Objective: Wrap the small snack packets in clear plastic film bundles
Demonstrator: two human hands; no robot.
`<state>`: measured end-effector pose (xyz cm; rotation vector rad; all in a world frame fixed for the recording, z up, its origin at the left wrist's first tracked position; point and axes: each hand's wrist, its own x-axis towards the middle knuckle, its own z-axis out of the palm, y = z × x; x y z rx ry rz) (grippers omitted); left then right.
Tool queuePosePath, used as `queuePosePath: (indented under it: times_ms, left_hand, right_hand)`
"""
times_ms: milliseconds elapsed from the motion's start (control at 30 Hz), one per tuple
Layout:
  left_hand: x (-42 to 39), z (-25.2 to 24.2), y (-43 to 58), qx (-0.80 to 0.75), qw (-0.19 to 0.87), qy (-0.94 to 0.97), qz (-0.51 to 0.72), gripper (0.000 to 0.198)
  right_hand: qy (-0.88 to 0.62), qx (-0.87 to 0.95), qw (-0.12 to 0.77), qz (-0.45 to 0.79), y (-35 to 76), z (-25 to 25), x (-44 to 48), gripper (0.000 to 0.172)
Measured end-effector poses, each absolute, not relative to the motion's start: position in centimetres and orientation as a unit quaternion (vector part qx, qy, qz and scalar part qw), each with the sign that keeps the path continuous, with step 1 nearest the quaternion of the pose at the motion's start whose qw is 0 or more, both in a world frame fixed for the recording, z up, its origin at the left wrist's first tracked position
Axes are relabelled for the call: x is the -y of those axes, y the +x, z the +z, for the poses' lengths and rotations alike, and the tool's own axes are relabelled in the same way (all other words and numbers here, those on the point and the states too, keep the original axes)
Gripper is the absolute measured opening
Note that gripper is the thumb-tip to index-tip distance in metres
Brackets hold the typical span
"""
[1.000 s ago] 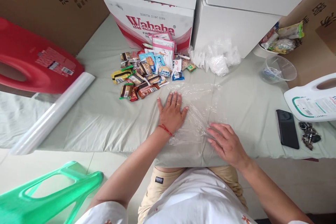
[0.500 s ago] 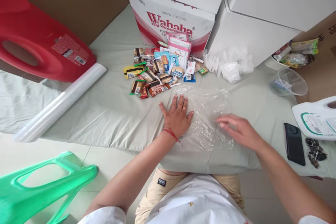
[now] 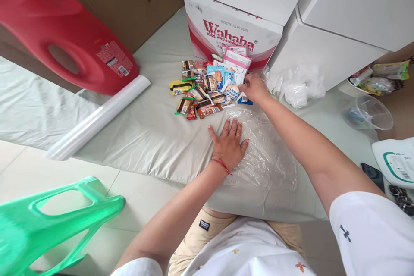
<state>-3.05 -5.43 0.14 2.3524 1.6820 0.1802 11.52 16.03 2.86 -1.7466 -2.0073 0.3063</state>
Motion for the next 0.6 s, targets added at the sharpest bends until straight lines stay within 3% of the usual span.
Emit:
queuePosePath:
  times_ms: [67, 133, 233, 333, 400, 467, 600]
  left_hand:
    - [5.4, 0.1, -3.1, -0.575, 0.123, 0.806, 0.066, 0.066]
    - [5.5, 0.1, -3.1, -0.573, 0.123, 0.807, 0.070, 0.066]
    - [5.5, 0.1, -3.2, -0.571, 0.124, 0.809, 0.074, 0.066]
    - [5.5, 0.1, -3.2, -0.570, 0.122, 0.809, 0.078, 0.066]
    - [5.5, 0.1, -3.3, -0.571, 0.122, 0.808, 0.081, 0.066]
    - [5.5, 0.1, -3.3, -0.570, 0.124, 0.808, 0.082, 0.066]
    - [5.4, 0.2, -3.3, -0.567, 0.129, 0.809, 0.084, 0.065]
  right_hand:
    - [-0.642, 0.725, 0.217, 0.123, 11.9, 2.4, -16.2, 0.023]
    - [-0.642, 0.720, 0.246, 0.098, 12.4, 2.6, -15.8, 0.029]
    - [-0.593, 0.764, 0.254, 0.023, 12.5, 3.5, -15.2, 0.056]
    - [-0.524, 0.835, 0.168, -0.001, 11.2, 4.3, -15.0, 0.092]
    - [-0.524, 0.843, 0.121, -0.003, 9.9, 4.5, -15.0, 0.104]
    - [-0.550, 0.830, 0.098, -0.004, 8.8, 4.3, -14.9, 0.104]
    - [-0.584, 0.807, 0.083, 0.016, 7.9, 3.9, -14.2, 0.090]
